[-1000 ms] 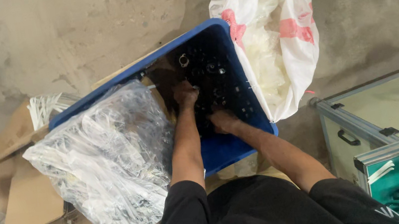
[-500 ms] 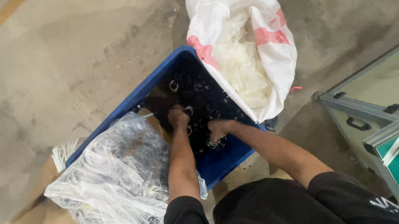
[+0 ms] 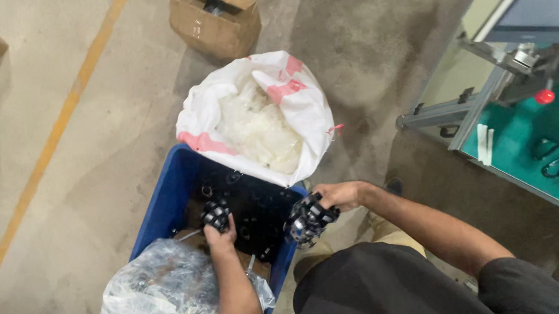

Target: The person takes black round components from a blue bin and fits them one at a time into the stations of a multi-head machine, then pulls the machine lever to press them. Later the person wraps finished round items in plastic wrap and stacks them on a cardboard sheet beside the bin.

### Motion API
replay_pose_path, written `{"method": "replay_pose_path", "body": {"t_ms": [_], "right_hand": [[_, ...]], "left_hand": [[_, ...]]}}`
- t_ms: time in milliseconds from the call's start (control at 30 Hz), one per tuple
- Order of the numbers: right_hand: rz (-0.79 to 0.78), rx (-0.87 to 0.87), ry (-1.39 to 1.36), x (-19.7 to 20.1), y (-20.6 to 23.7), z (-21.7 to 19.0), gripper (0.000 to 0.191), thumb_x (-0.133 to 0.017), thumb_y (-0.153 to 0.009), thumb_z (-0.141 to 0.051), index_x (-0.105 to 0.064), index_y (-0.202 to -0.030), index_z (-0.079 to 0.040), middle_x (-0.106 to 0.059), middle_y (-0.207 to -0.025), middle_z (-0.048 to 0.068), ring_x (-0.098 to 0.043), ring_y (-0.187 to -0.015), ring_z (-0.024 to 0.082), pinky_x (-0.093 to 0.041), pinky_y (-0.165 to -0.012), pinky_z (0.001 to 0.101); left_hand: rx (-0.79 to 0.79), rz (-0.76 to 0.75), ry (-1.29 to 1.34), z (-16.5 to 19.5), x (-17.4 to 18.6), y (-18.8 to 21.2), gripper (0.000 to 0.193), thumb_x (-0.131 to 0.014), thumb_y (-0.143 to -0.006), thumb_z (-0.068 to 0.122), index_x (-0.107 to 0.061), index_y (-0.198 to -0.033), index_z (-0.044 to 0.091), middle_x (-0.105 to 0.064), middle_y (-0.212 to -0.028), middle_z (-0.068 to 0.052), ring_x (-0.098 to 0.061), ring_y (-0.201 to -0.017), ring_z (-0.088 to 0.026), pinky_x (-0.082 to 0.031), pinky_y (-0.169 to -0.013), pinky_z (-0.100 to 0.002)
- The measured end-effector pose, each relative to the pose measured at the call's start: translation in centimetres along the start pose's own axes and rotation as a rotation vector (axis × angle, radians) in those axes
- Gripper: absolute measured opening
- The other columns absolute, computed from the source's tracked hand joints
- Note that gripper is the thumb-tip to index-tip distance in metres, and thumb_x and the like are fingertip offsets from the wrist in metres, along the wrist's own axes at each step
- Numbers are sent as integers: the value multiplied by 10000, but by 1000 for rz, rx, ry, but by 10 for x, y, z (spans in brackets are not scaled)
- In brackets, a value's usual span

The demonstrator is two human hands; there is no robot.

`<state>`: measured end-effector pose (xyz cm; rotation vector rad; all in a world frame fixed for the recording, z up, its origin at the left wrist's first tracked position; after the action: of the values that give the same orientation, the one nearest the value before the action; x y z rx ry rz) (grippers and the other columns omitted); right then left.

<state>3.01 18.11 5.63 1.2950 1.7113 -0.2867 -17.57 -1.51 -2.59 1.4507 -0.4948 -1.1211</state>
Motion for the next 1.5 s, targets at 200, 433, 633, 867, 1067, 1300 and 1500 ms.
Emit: {"method": "replay_pose_path", "body": {"t_ms": [200, 433, 633, 867, 1067, 1300, 1500], "right_hand": [[428, 164, -305, 86, 226, 73, 438, -697, -900, -202, -617, -1315, -87, -718, -1047, 81, -715, -816, 140, -608, -640, 308], [907, 430, -651, 148, 509, 168, 391, -594, -888, -233, -612, -1265, -133, -724, -1081, 66, -735, -889, 189, -642, -716, 401], [1042, 993, -1016, 165, 650, 219, 266, -682, -975, -127, -594, -1212, -43, -658, -1095, 110, -656, -946, 214, -617, -806, 394], [1214, 1405, -1474, 179, 719, 235, 278, -652, -954, -49, -606, -1227, -34, -631, -1170, 163, -625, -1016, 278, -603, -849, 415], [1294, 1416, -1470, 194, 774, 230, 332, -641, -944, -44, -572, -1267, -70, -610, -1231, 146, -627, -1047, 293, -605, -882, 443], [1488, 1112, -1310, 223, 822, 219, 397, -575, -883, 43, -518, -1265, -50, -578, -1235, 172, -623, -1045, 323, -603, -847, 501], [1558, 778, -1020, 263, 849, 194, 284, -595, -898, -11, -610, -1181, -12, -669, -1136, 174, -679, -997, 330, -619, -813, 518]], "left_hand": [[-265, -553, 148, -32, -54, 89, 412, -606, -998, 369, -676, -1298, 95, -713, -1306, -110, -686, -1197, -306, -579, -1008, -494], [134, -952, -153, -265, -127, 135, 534, -563, -994, 340, -582, -1362, -46, -650, -1316, -233, -642, -1180, -389, -548, -981, -531], [214, -701, -962, -563, -146, 88, 327, -516, -1022, 340, -629, -1201, 90, -685, -1129, -118, -690, -990, -307, -601, -833, -587], [-254, -920, -2471, -820, -182, 111, 430, -806, -761, 239, -730, -1046, -74, -742, -936, -178, -720, -852, -265, -594, -760, -433], [-59, -1287, -2698, -973, -136, 157, 423, -742, -743, 239, -740, -1144, 104, -758, -1039, -176, -741, -927, -323, -593, -810, -415], [-337, -1185, -2544, -1009, -164, 166, 483, -776, -755, 217, -709, -1219, 101, -739, -1128, -201, -699, -1098, -369, -546, -943, -452], [-614, -862, -2477, -1014, -222, 152, 510, -818, -742, 278, -634, -1171, 73, -696, -1119, -202, -665, -1080, -388, -541, -893, -476]]}}
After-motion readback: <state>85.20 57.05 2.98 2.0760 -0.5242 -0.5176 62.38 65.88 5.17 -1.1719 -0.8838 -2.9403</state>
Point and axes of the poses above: each hand's wrist, its own y-axis away from the middle knuckle, its own x-axis out of the back of the hand, z = x × y, the point moved 10 cm from there along -y, towards the middle knuckle
